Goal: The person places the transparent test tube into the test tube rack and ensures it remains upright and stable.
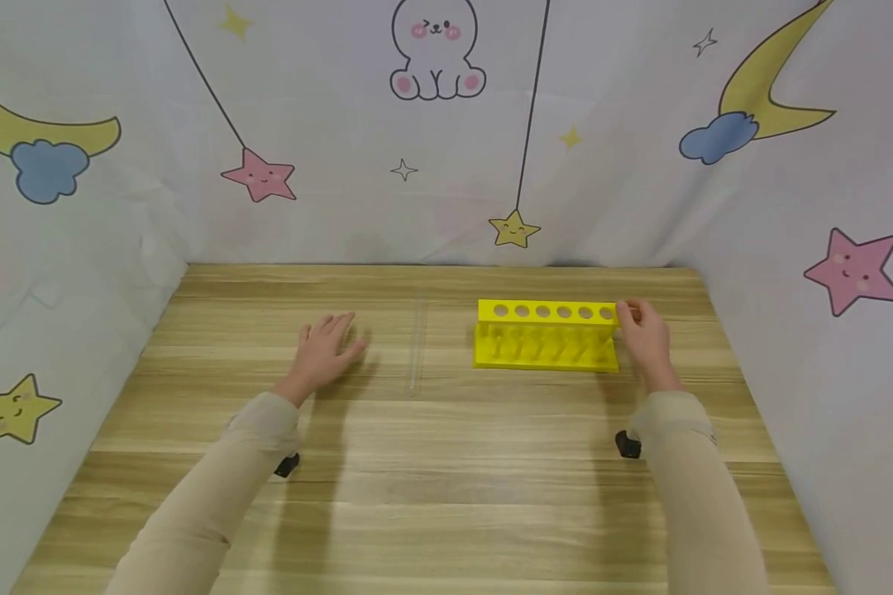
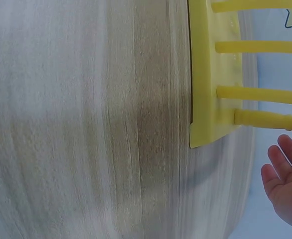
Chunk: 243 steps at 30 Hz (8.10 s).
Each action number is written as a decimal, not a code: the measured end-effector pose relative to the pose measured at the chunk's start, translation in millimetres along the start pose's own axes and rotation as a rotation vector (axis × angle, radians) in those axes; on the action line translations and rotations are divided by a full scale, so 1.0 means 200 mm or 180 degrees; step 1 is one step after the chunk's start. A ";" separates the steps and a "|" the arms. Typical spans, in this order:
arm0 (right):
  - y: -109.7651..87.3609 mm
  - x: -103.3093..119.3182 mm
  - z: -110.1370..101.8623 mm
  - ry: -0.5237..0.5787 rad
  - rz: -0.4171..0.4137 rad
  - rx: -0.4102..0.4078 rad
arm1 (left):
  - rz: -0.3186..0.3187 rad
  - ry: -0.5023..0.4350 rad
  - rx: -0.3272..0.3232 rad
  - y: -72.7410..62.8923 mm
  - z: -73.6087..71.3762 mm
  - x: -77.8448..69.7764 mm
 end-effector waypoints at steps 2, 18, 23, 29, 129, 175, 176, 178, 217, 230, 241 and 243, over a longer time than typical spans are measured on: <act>0.00 0.00 0.00 0.0024 0.0015 -0.0028 | -0.0002 -0.0031 -0.0012 0.00 0.00 -0.01; 0.04 -0.01 0.03 0.0329 0.0274 -0.0207 | 0.0040 -0.0268 -0.0017 0.03 0.03 -0.10; 0.05 -0.01 0.05 0.0342 0.0289 -0.0133 | 0.0067 -0.0332 -0.0037 0.04 0.04 -0.12; 0.05 -0.02 0.06 0.0417 0.0364 -0.0126 | 0.0029 -0.0386 -0.0010 0.06 0.05 -0.14; 0.05 -0.04 0.12 0.1414 0.0593 -0.0319 | -0.0409 -0.1207 0.0217 0.29 0.14 -0.36; 0.06 -0.04 0.12 0.1298 0.0401 -0.0395 | -0.0780 -0.1060 0.0435 0.33 0.18 -0.40; 0.06 -0.04 0.12 0.1293 0.0406 -0.0390 | -0.0790 -0.1060 0.0427 0.33 0.19 -0.40; 0.06 -0.04 0.12 0.1290 0.0418 -0.0377 | -0.0813 -0.1062 0.0414 0.33 0.18 -0.40; 0.07 -0.03 0.13 0.1374 0.0451 -0.0413 | -0.0931 -0.1023 0.0348 0.31 0.10 -0.40; 0.06 -0.04 0.13 0.1371 0.0523 -0.0399 | -0.0877 -0.1193 0.0308 0.32 0.08 -0.39; 0.06 -0.04 0.13 0.1320 0.0513 -0.0337 | -0.0873 -0.1555 0.0191 0.32 0.05 -0.39; 0.06 -0.04 0.13 0.1302 0.0502 -0.0338 | -0.0868 -0.1553 0.0167 0.32 0.05 -0.39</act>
Point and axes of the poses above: each hand's wrist, its own y-axis towards the middle knuckle, its own z-axis out of the palm, x = y × z, the point moved 4 cm from there along y, towards the middle knuckle, and after that the axes turned 12 degrees about x, right-handed, at the moved point
